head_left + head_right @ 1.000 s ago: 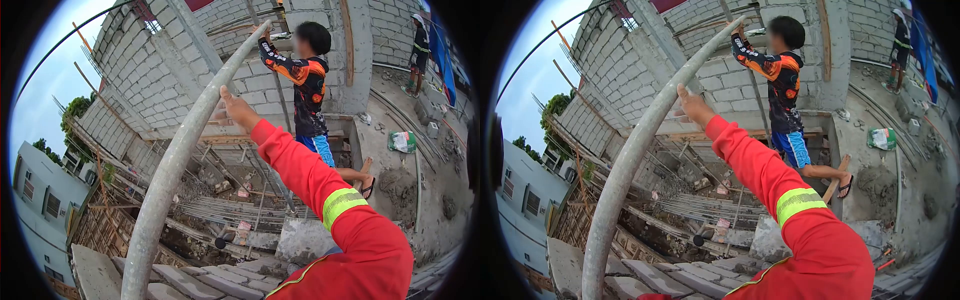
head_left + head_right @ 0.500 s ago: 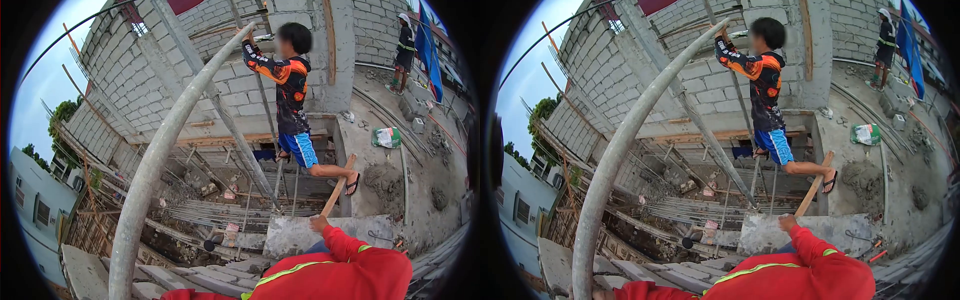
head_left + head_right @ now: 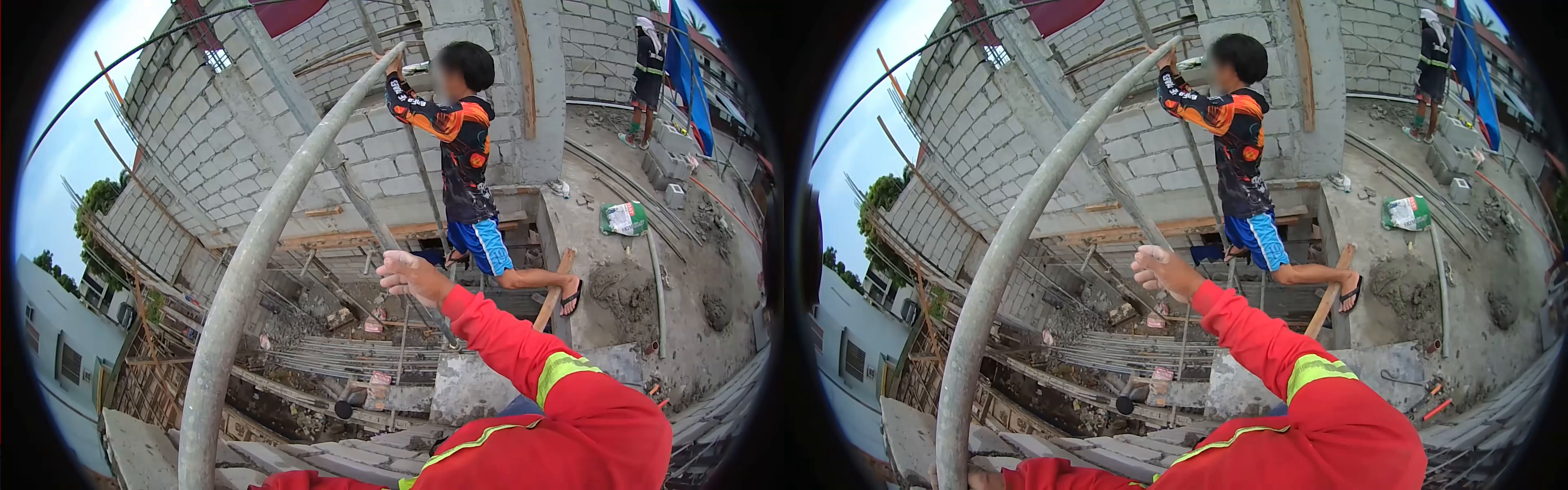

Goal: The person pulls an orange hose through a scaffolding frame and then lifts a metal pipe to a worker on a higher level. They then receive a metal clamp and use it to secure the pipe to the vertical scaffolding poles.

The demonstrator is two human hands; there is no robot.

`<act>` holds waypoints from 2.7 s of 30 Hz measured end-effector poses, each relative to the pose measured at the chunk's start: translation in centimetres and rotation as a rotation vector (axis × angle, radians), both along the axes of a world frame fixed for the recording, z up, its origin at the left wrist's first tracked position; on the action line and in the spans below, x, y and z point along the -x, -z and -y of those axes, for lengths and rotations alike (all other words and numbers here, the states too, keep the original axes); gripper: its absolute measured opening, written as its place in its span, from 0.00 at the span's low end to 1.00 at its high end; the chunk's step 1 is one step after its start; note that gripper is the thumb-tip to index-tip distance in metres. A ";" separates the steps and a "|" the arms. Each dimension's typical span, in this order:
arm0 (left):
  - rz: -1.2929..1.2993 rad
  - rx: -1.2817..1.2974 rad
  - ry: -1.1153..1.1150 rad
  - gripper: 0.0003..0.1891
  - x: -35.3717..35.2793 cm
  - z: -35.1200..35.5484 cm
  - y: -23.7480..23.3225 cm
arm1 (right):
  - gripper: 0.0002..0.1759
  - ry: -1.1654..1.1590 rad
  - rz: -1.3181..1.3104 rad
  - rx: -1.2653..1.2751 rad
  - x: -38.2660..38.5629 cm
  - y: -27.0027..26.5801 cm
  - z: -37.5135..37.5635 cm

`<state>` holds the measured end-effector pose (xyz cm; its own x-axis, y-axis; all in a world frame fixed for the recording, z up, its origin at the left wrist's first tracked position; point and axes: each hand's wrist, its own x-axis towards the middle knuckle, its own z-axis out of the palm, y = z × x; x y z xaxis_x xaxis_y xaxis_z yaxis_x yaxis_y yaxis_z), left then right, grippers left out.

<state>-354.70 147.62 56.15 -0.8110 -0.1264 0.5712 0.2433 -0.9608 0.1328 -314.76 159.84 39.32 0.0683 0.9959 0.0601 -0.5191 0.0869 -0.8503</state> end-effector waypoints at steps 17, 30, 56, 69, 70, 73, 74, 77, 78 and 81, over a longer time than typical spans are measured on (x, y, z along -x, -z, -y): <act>-0.224 0.054 -0.076 0.09 0.7 -1.5 0.1 | 0.20 -0.157 -0.706 -0.336 6.2 -16.6 -12.6; -0.197 0.045 0.582 0.20 -2.7 0.0 -2.3 | 0.17 -0.146 -0.714 -0.319 6.3 -14.8 -13.7; -0.245 0.081 0.564 0.07 -1.6 -2.9 2.1 | 0.18 -0.104 -0.693 -0.208 3.9 -8.4 -15.6; -0.148 0.023 0.675 0.05 -2.1 -3.2 0.9 | 0.37 0.067 0.025 0.143 -3.6 -9.5 -13.8; -0.123 0.041 0.652 0.05 -2.1 -3.3 0.9 | 0.38 0.220 0.153 0.089 -5.4 -10.4 -13.3; -0.154 0.024 0.613 0.05 -2.8 -3.5 0.9 | 0.34 0.380 0.351 -0.053 -10.9 -15.8 -12.5; -0.161 0.029 0.614 0.04 -2.7 -3.5 0.9 | 0.30 0.390 0.359 -0.082 -13.1 -17.5 -13.3; -0.175 0.029 0.622 0.04 -2.6 -3.3 1.1 | 0.16 0.388 0.394 -0.002 -15.5 -23.0 -13.4; -0.179 0.024 0.629 0.04 -2.7 -3.2 1.0 | 0.14 0.409 0.429 0.003 -15.6 -24.2 -13.1; -0.162 0.001 0.644 0.04 -2.7 -3.1 1.0 | 0.10 0.466 0.501 0.036 -15.4 -26.5 -12.2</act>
<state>-351.95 150.76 55.16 -0.6279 0.3558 0.6922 -0.3627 -0.9207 0.1442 -299.37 172.03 65.80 0.4631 0.8711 0.1632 0.0224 0.1726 -0.9847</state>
